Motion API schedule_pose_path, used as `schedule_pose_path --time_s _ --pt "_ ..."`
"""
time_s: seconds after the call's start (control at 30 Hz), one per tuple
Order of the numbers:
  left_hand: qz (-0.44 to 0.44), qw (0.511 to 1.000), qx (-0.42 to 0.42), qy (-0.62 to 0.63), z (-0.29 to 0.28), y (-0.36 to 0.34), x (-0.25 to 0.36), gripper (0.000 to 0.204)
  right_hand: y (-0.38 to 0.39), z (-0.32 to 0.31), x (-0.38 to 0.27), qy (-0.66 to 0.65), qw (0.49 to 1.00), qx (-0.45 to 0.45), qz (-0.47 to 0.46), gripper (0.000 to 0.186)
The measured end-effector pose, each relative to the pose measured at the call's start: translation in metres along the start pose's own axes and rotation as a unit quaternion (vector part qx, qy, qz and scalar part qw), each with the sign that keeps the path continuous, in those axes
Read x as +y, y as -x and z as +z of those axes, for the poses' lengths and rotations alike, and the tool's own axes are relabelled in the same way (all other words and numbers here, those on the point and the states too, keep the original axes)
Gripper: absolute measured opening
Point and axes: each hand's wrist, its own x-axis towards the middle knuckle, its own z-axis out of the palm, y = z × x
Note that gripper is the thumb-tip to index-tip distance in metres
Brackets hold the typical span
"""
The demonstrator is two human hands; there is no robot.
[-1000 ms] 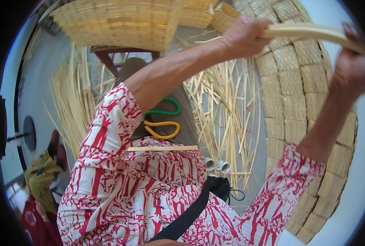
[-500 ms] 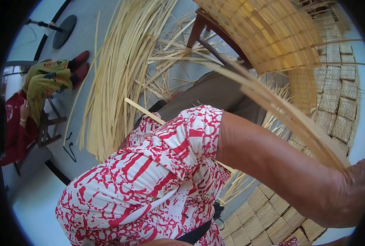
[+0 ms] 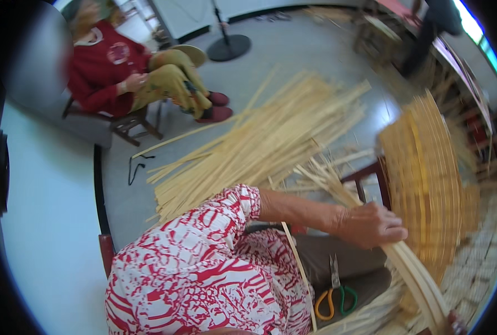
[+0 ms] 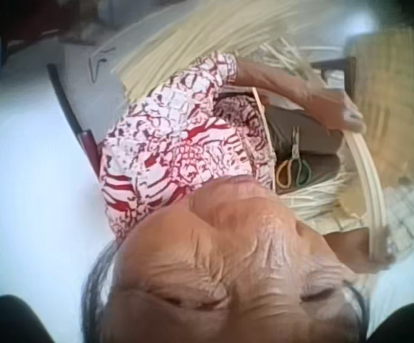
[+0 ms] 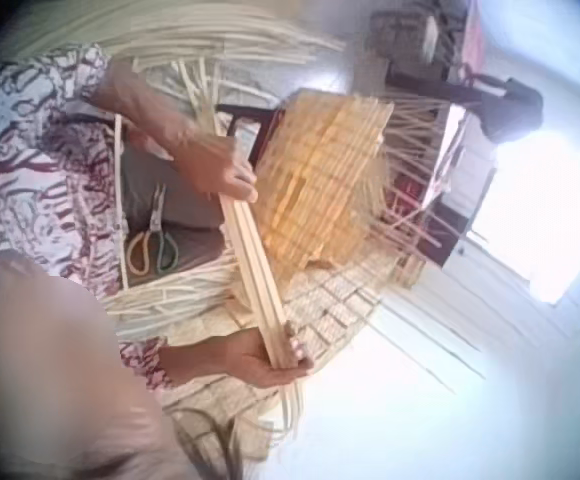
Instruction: The person weaves a basket by hand, interlacing thin bamboo strips through a pre-formed frame. They use shears to trim excess strip length and continue weaving the sides of the basket.
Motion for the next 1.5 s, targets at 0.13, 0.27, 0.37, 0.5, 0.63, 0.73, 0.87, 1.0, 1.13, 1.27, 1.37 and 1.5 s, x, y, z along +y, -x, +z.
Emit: schedule_pose_path --time_s 0.13,0.27,0.37,0.5,0.63,0.73,0.87,1.0,1.13,1.27,1.37,1.5 --pt "-0.056 0.998 -0.017 0.013 -0.008 0.029 -0.008 0.020 0.021 0.026 -0.043 -0.237 0.964 0.016 0.119 0.058" --pt "-0.106 0.994 -0.033 -0.012 -0.010 0.061 -0.020 0.018 0.078 0.098 -0.003 -0.340 0.929 0.140 0.038 0.050" --pt "-0.152 0.986 -0.072 0.011 -0.011 0.075 -0.014 0.020 0.070 0.086 -0.022 -0.504 0.855 -0.023 0.118 0.034" --pt "-0.114 0.991 -0.048 0.043 0.006 0.083 -0.024 0.028 0.060 0.041 -0.064 -0.501 0.823 -0.152 0.218 0.012" --pt "-0.124 0.992 -0.008 0.004 -0.026 0.088 -0.017 0.040 0.037 0.029 -0.114 -0.595 0.746 -0.154 0.257 0.022" --pt "-0.154 0.978 -0.136 0.030 -0.051 0.075 -0.002 0.058 0.049 0.029 -0.096 -0.484 0.849 -0.124 0.172 0.020" --pt "-0.213 0.930 -0.268 0.135 -0.100 0.050 0.018 0.095 0.052 0.017 -0.103 -0.537 0.748 -0.153 0.358 0.017" --pt "-0.122 0.970 -0.135 0.162 -0.119 -0.028 0.006 0.113 0.082 0.040 -0.065 -0.538 0.746 -0.130 0.370 0.030" --pt "-0.137 0.951 -0.126 0.249 -0.127 -0.191 0.006 0.093 0.074 0.059 -0.060 -0.498 0.802 -0.123 0.307 0.030" --pt "-0.124 0.989 -0.019 0.082 -0.136 -0.278 -0.011 0.088 0.075 0.072 -0.068 -0.477 0.825 -0.121 0.278 0.031" --pt "-0.132 0.990 0.006 0.039 -0.136 -0.300 -0.033 0.089 0.085 0.074 -0.066 -0.470 0.827 -0.131 0.280 0.031" --pt "-0.124 0.992 0.025 -0.004 -0.141 -0.328 -0.045 0.090 0.080 0.072 -0.068 -0.470 0.830 -0.132 0.268 0.033"
